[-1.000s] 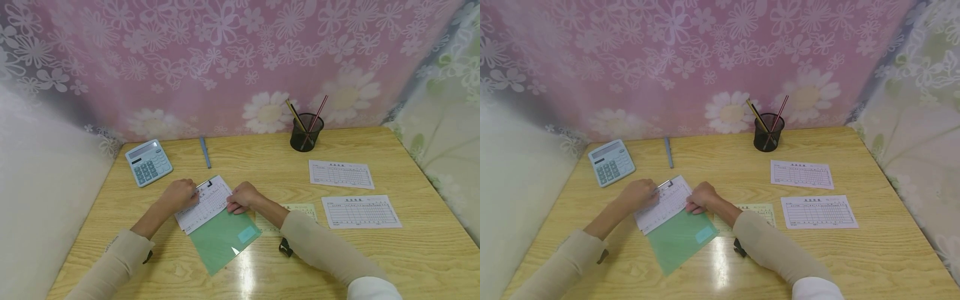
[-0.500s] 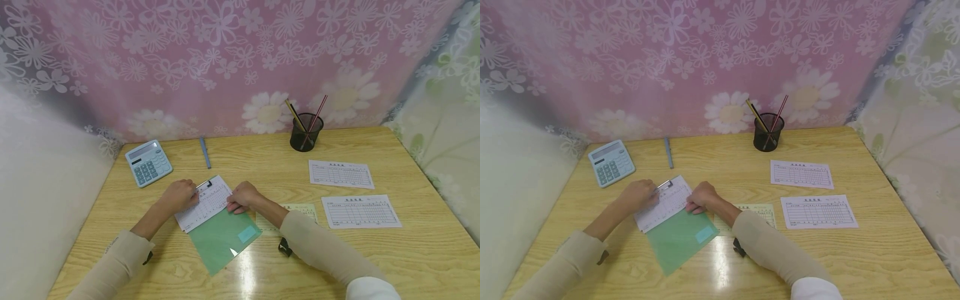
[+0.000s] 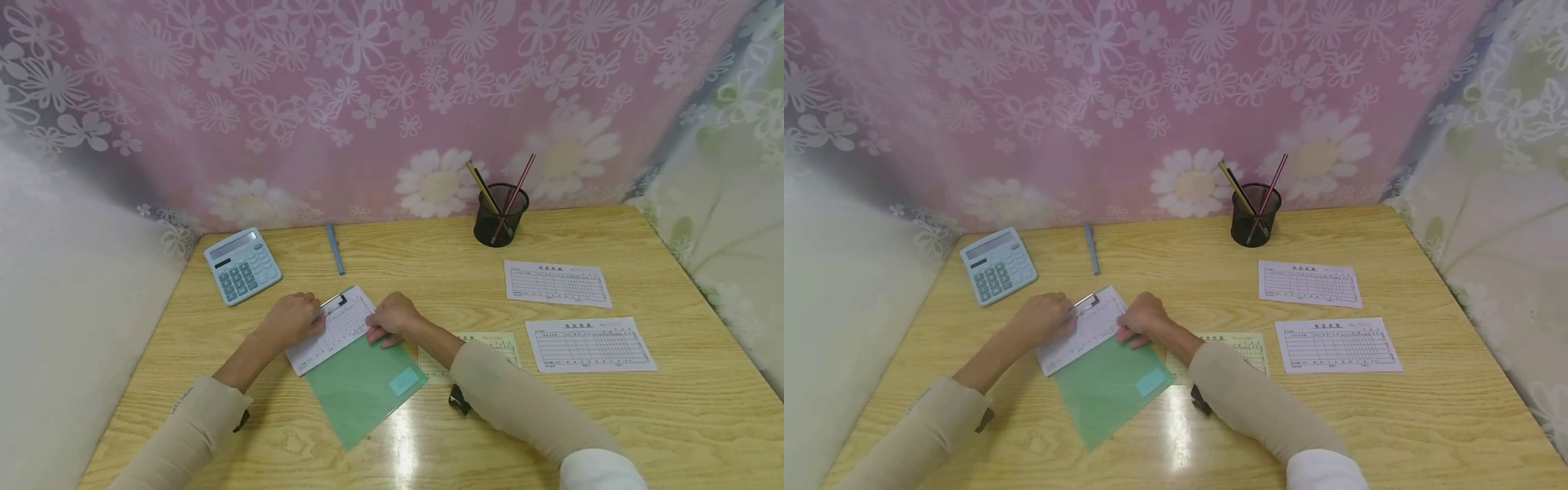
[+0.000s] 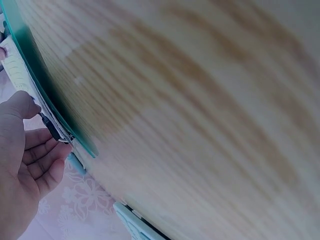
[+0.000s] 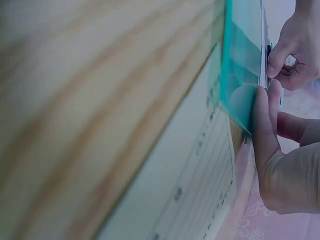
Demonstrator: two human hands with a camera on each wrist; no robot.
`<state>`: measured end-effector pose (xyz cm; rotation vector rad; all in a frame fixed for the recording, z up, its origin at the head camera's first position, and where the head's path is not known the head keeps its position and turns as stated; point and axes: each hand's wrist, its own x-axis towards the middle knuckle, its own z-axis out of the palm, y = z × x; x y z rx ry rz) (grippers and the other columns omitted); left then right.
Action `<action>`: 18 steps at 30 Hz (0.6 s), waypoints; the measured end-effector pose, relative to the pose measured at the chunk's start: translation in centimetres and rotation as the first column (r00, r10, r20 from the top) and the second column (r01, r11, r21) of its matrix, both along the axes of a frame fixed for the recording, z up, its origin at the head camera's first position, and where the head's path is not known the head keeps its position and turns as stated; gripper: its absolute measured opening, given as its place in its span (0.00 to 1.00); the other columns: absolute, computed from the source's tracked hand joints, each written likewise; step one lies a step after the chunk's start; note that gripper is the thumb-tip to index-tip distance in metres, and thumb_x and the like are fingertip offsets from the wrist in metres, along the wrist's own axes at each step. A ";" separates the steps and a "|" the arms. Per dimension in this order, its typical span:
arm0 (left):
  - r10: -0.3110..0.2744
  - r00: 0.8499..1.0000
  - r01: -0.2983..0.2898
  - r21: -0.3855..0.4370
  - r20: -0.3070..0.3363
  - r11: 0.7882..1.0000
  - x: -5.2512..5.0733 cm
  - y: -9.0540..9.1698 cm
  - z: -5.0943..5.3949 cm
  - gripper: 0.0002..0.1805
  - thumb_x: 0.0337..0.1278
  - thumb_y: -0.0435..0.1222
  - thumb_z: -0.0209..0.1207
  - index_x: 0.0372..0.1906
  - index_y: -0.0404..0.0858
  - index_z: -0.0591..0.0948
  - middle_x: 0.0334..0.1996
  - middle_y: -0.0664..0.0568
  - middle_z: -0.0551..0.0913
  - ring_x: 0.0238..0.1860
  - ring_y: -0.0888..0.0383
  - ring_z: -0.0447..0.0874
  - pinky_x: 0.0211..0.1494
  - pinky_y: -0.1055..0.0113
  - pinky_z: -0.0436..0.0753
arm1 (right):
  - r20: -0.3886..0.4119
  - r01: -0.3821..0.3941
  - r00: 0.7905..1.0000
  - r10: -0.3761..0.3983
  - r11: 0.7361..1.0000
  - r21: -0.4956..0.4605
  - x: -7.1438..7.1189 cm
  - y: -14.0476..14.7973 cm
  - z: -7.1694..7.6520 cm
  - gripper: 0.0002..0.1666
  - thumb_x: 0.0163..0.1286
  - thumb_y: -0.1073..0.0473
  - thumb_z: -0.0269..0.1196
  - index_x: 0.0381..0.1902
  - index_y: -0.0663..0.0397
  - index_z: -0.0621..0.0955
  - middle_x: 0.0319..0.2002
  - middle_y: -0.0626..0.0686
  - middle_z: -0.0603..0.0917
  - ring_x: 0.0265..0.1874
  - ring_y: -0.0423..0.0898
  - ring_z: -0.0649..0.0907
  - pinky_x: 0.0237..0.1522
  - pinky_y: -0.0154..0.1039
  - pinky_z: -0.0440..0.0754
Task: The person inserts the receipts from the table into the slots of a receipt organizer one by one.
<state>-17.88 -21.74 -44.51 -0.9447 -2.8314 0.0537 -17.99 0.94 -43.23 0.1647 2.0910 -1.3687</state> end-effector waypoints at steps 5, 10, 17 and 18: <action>0.009 1.000 -0.009 0.001 0.007 1.000 0.0 0.0 0.0 0.12 0.48 0.36 0.61 0.16 0.39 0.74 0.16 0.55 0.70 0.18 0.62 0.61 0.22 0.70 0.65 | 0.001 0.007 1.000 -0.007 1.000 0.002 -0.3 -0.2 -0.1 0.06 0.64 0.64 0.61 0.30 0.63 0.80 0.23 0.56 0.87 0.19 0.43 0.86 0.26 0.39 0.84; 0.013 1.000 -0.013 0.001 0.009 1.000 0.0 0.0 0.0 0.10 0.48 0.36 0.62 0.18 0.38 0.76 0.16 0.54 0.71 0.18 0.62 0.61 0.22 0.70 0.65 | 0.009 0.010 1.000 -0.010 1.000 0.004 -0.5 -0.2 -0.2 0.07 0.65 0.64 0.61 0.30 0.63 0.80 0.22 0.55 0.86 0.19 0.43 0.86 0.25 0.38 0.84; 0.015 1.000 -0.015 -0.001 0.006 1.000 0.1 0.1 0.2 0.10 0.48 0.36 0.62 0.18 0.38 0.77 0.17 0.54 0.72 0.18 0.62 0.62 0.23 0.69 0.66 | 0.013 0.014 1.000 -0.014 1.000 0.007 -0.6 -0.2 -0.4 0.07 0.65 0.63 0.61 0.30 0.63 0.80 0.23 0.55 0.86 0.19 0.42 0.85 0.25 0.37 0.84; 0.013 1.000 -0.013 0.003 0.007 1.000 0.1 0.1 0.2 0.10 0.48 0.36 0.62 0.18 0.38 0.76 0.17 0.54 0.72 0.18 0.62 0.62 0.23 0.69 0.66 | 0.012 0.010 1.000 -0.011 1.000 0.013 -0.6 -0.2 -0.4 0.07 0.65 0.63 0.61 0.29 0.63 0.80 0.22 0.55 0.86 0.19 0.42 0.85 0.25 0.37 0.84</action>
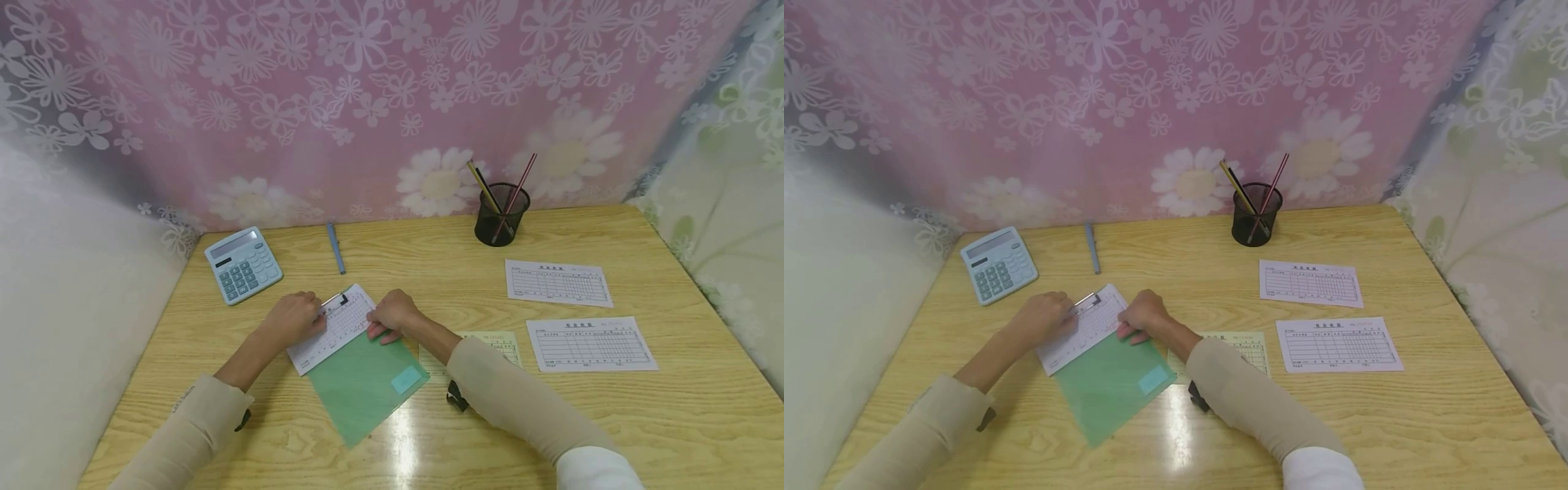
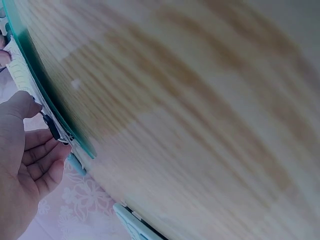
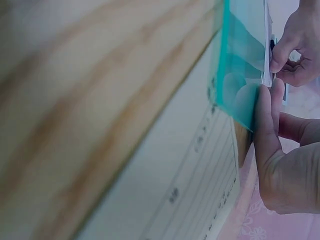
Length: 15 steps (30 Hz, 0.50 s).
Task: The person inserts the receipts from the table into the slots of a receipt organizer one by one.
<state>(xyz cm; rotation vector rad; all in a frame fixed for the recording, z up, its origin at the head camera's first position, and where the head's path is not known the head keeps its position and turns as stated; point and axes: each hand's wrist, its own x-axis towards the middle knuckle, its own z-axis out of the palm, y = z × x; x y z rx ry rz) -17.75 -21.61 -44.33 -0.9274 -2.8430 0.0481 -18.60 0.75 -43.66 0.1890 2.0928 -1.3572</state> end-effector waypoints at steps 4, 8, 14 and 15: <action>-0.004 1.000 0.004 0.013 -0.002 1.000 0.0 0.0 0.0 0.11 0.48 0.37 0.63 0.17 0.38 0.76 0.16 0.54 0.71 0.18 0.62 0.62 0.22 0.69 0.66 | -0.054 -0.045 0.997 0.048 0.997 0.062 -0.3 -0.1 -0.1 0.11 0.65 0.63 0.61 0.24 0.64 0.81 0.18 0.54 0.85 0.16 0.43 0.85 0.23 0.37 0.83; 0.007 1.000 -0.007 0.015 0.025 1.000 -0.2 -0.2 0.0 0.11 0.51 0.39 0.63 0.21 0.38 0.78 0.17 0.55 0.72 0.19 0.62 0.64 0.24 0.68 0.68 | -0.148 -0.110 0.980 0.135 0.980 0.166 -0.5 -0.1 0.0 0.17 0.64 0.63 0.62 0.15 0.64 0.82 0.12 0.53 0.82 0.14 0.45 0.84 0.20 0.38 0.82; 0.020 0.997 -0.022 0.027 0.076 0.999 -0.4 -0.6 -0.2 0.11 0.56 0.41 0.62 0.25 0.38 0.79 0.19 0.55 0.72 0.20 0.63 0.65 0.25 0.69 0.68 | -0.237 -0.170 0.940 0.245 0.939 0.298 -0.6 1.1 0.6 0.21 0.64 0.60 0.62 0.13 0.63 0.80 0.10 0.53 0.80 0.12 0.45 0.82 0.18 0.36 0.81; 0.021 0.997 -0.023 0.029 0.080 0.999 -0.4 -0.6 -0.2 0.11 0.56 0.41 0.62 0.25 0.38 0.79 0.19 0.56 0.72 0.20 0.63 0.65 0.25 0.69 0.68 | -0.248 -0.180 0.935 0.256 0.940 0.292 -0.6 1.5 0.8 0.21 0.64 0.59 0.62 0.13 0.63 0.80 0.11 0.54 0.80 0.12 0.45 0.82 0.18 0.36 0.81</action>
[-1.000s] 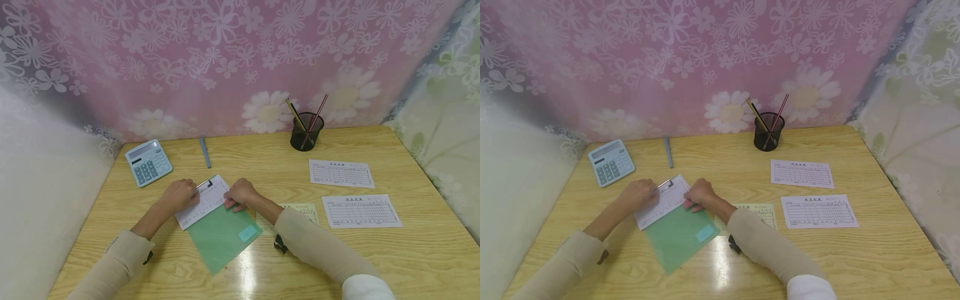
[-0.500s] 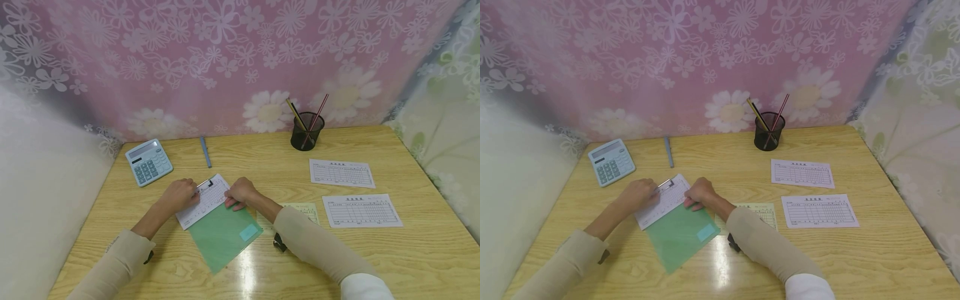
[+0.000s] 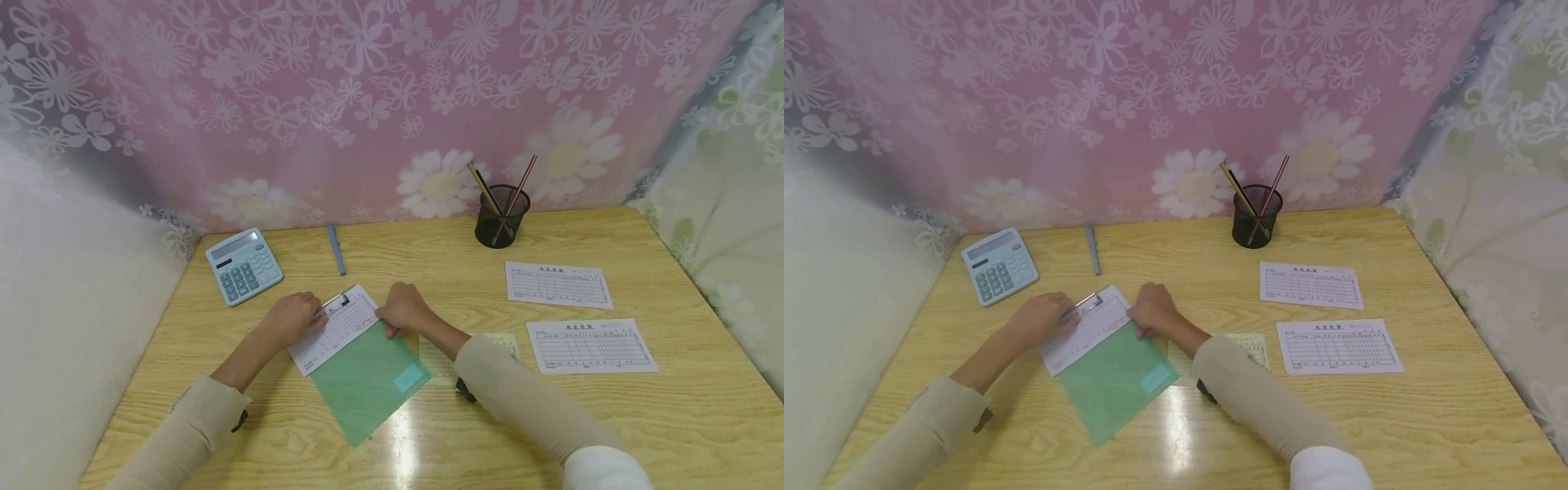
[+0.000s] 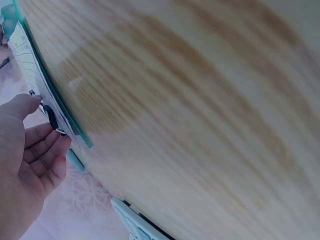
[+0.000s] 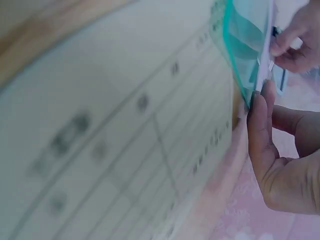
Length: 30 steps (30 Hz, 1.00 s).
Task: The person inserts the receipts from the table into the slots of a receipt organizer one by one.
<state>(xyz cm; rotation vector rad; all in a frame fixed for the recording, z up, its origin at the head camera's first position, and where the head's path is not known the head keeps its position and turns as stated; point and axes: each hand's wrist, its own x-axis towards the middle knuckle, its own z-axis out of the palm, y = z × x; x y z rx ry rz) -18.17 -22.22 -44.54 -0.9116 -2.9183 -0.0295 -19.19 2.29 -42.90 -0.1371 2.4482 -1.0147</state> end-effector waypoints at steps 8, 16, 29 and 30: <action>0.015 1.000 -0.015 -0.016 0.014 1.000 -0.1 0.0 0.3 0.12 0.57 0.42 0.62 0.27 0.37 0.80 0.20 0.55 0.73 0.21 0.63 0.66 0.26 0.69 0.69 | -0.014 -0.054 0.999 0.053 0.970 -0.235 -0.1 5.7 1.4 0.13 0.63 0.59 0.65 0.40 0.63 0.78 0.24 0.60 0.85 0.22 0.51 0.85 0.27 0.39 0.82; 0.007 1.000 -0.007 -0.017 0.019 1.000 0.1 -0.1 0.5 0.12 0.57 0.43 0.62 0.28 0.38 0.81 0.22 0.55 0.75 0.21 0.64 0.67 0.25 0.70 0.70 | -0.197 -0.163 0.973 0.120 0.962 -0.219 -0.3 14.4 2.6 0.32 0.62 0.53 0.66 0.59 0.66 0.74 0.40 0.59 0.83 0.36 0.50 0.83 0.39 0.40 0.80; 0.002 1.000 -0.002 -0.016 -0.010 1.000 0.2 0.0 0.7 0.11 0.55 0.43 0.63 0.28 0.38 0.81 0.22 0.54 0.76 0.22 0.63 0.69 0.26 0.68 0.72 | -0.266 -0.066 0.961 0.082 0.995 0.068 -0.8 28.0 3.1 0.41 0.62 0.46 0.65 0.68 0.60 0.66 0.48 0.61 0.76 0.48 0.55 0.77 0.39 0.35 0.75; 0.002 1.000 -0.002 -0.014 -0.010 1.000 0.2 0.0 0.7 0.11 0.55 0.43 0.63 0.28 0.38 0.81 0.22 0.54 0.76 0.22 0.63 0.69 0.26 0.68 0.72 | -0.258 -0.060 0.963 0.082 0.994 0.092 -0.8 29.0 2.9 0.43 0.62 0.46 0.65 0.68 0.60 0.65 0.49 0.61 0.75 0.46 0.54 0.76 0.38 0.35 0.75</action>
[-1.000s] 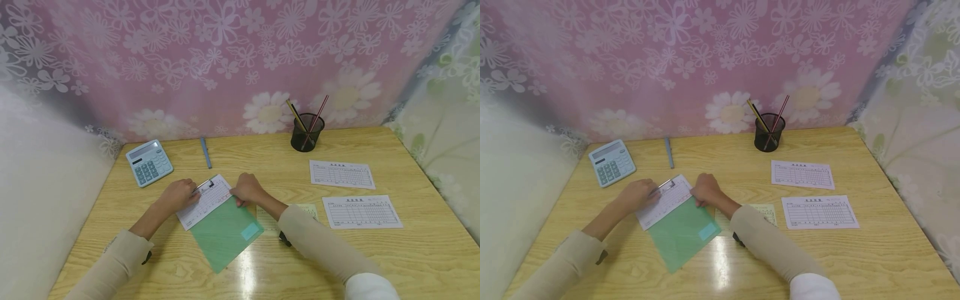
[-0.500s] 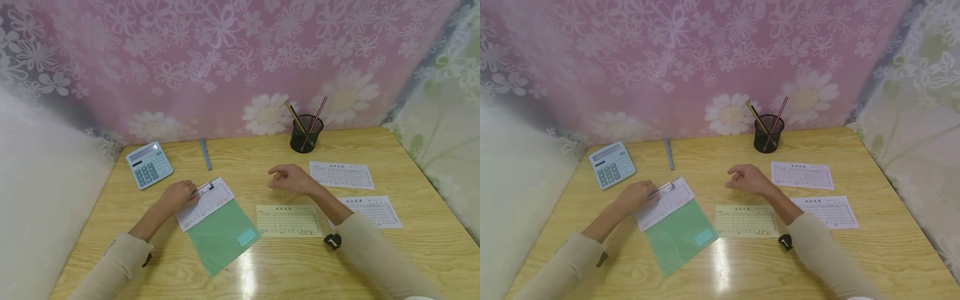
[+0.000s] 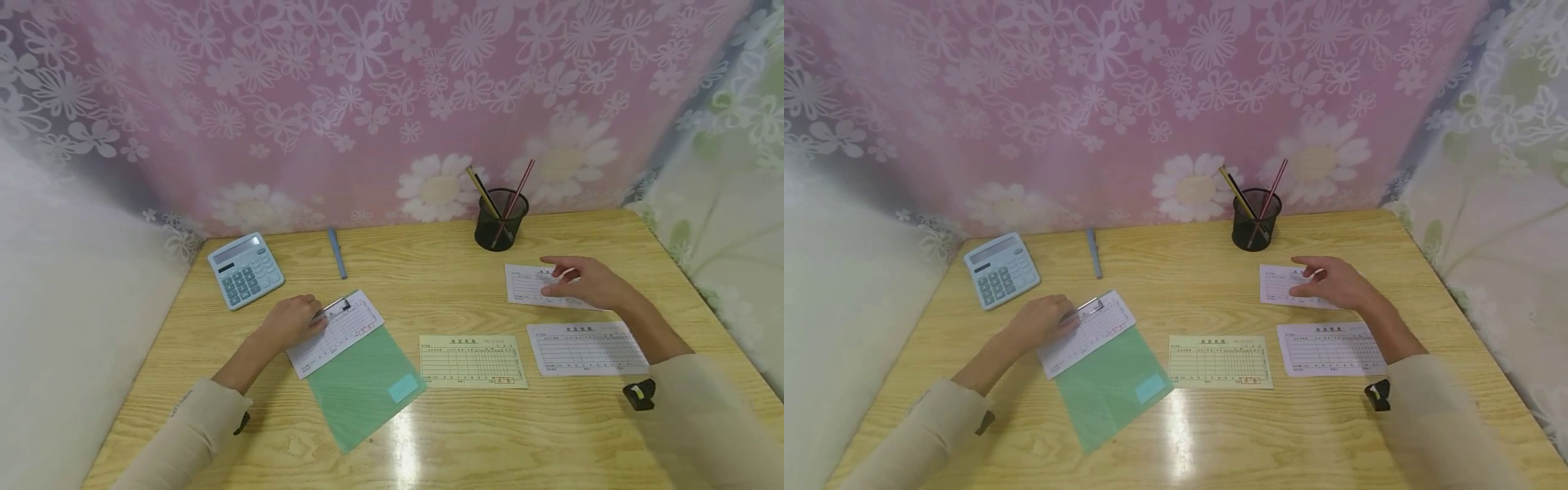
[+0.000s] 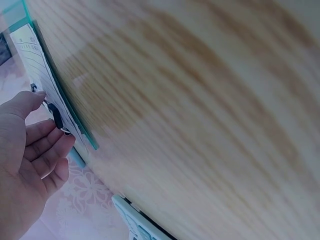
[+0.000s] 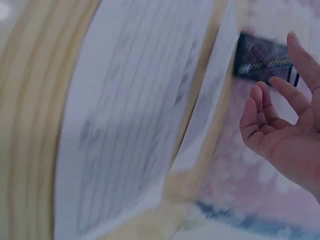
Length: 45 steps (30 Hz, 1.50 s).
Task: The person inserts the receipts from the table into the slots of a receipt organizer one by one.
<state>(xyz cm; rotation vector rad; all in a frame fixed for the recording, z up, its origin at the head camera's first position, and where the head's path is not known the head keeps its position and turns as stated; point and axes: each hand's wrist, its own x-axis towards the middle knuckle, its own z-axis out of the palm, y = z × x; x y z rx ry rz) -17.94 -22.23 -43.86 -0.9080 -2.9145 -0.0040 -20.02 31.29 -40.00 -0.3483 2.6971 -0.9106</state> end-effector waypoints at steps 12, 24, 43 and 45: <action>0.023 1.000 -0.023 -0.019 0.019 1.000 -0.1 0.1 0.0 0.12 0.56 0.43 0.62 0.28 0.38 0.81 0.22 0.54 0.76 0.21 0.62 0.69 0.26 0.68 0.71 | 0.004 0.038 0.999 -0.039 0.980 0.194 -0.2 7.0 -1.7 0.49 0.58 0.44 0.67 0.67 0.68 0.63 0.41 0.59 0.78 0.33 0.45 0.75 0.31 0.37 0.71; 0.021 1.000 -0.021 -0.017 0.004 1.000 -0.2 0.3 -0.1 0.12 0.56 0.43 0.62 0.27 0.38 0.80 0.22 0.54 0.75 0.21 0.62 0.69 0.26 0.68 0.71 | 0.039 0.071 0.996 -0.083 0.969 0.238 0.0 8.4 -3.0 0.54 0.54 0.35 0.67 0.67 0.64 0.63 0.45 0.75 0.76 0.37 0.62 0.77 0.34 0.47 0.75; 0.034 0.999 -0.033 -0.034 0.023 0.999 -0.1 0.1 -0.2 0.13 0.57 0.45 0.62 0.30 0.38 0.81 0.24 0.54 0.77 0.22 0.61 0.71 0.27 0.67 0.72 | 0.010 0.140 0.989 -0.149 0.950 0.277 -0.4 8.4 -3.8 0.45 0.59 0.41 0.65 0.64 0.66 0.67 0.56 0.76 0.72 0.52 0.73 0.73 0.46 0.61 0.73; 0.030 0.999 -0.029 -0.032 0.018 0.999 -0.1 0.1 -0.2 0.13 0.57 0.45 0.62 0.30 0.38 0.81 0.23 0.53 0.77 0.22 0.61 0.71 0.26 0.67 0.72 | 0.026 0.141 0.988 -0.152 0.957 0.253 -0.2 8.6 -3.7 0.45 0.61 0.42 0.64 0.64 0.68 0.66 0.57 0.77 0.71 0.52 0.74 0.72 0.46 0.61 0.74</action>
